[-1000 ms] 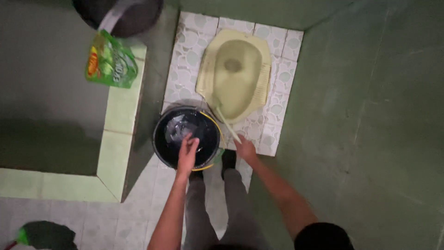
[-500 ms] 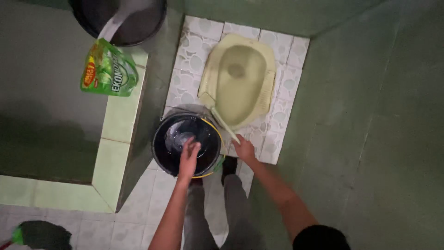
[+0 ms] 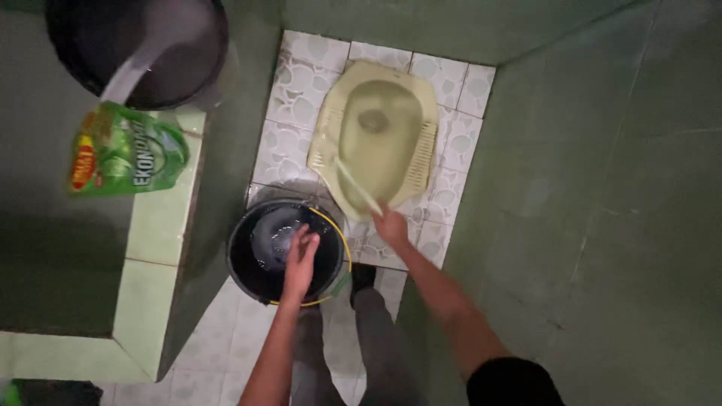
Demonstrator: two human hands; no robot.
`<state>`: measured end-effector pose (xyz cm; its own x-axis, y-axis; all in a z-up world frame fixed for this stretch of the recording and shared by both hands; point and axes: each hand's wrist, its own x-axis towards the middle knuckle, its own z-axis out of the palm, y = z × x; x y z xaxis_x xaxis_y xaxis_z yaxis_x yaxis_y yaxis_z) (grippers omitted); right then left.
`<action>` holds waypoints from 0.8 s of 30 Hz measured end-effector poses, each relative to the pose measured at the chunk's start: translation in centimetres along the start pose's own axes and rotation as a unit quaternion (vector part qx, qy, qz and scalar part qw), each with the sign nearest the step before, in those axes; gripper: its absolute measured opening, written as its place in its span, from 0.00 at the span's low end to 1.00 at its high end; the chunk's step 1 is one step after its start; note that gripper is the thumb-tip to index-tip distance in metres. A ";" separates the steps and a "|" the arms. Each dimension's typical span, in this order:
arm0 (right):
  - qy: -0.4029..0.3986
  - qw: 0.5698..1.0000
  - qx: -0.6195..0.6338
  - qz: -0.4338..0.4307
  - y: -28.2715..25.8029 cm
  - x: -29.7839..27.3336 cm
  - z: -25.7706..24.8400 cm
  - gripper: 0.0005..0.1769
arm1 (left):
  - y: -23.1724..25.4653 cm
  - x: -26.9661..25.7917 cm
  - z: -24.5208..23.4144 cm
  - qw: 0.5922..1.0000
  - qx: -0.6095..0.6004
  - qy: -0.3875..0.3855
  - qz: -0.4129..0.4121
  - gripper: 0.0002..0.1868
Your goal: Scrubbing and cleaning a squat toilet and bathroom walls using a brush.
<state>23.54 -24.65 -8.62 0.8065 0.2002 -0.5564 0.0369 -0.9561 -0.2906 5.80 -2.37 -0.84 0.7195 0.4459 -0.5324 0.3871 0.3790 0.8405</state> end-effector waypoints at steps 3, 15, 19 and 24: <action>0.170 0.980 0.065 -0.081 -0.6 9.7 -2.3 0.30 | -0.4 1.2 0.8 1.000 0.014 -0.002 -0.008 0.27; 0.185 0.974 0.030 -0.124 0.6 11.5 -5.4 0.31 | -0.2 2.3 3.9 1.000 0.006 0.000 -0.005 0.26; 0.147 0.989 -0.007 0.026 1.8 18.7 -13.9 0.33 | 0.2 2.8 4.9 1.000 0.020 0.007 -0.012 0.25; 0.205 0.978 0.039 -0.029 6.7 17.4 -17.5 0.30 | 1.9 2.6 5.9 0.999 0.043 0.011 -0.012 0.26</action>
<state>48.13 -31.35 -6.64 0.9735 0.1364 -0.1838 0.0578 -0.9236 -0.3791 11.82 -5.27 -0.01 0.6975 0.4553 -0.5533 0.4530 0.3181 0.8328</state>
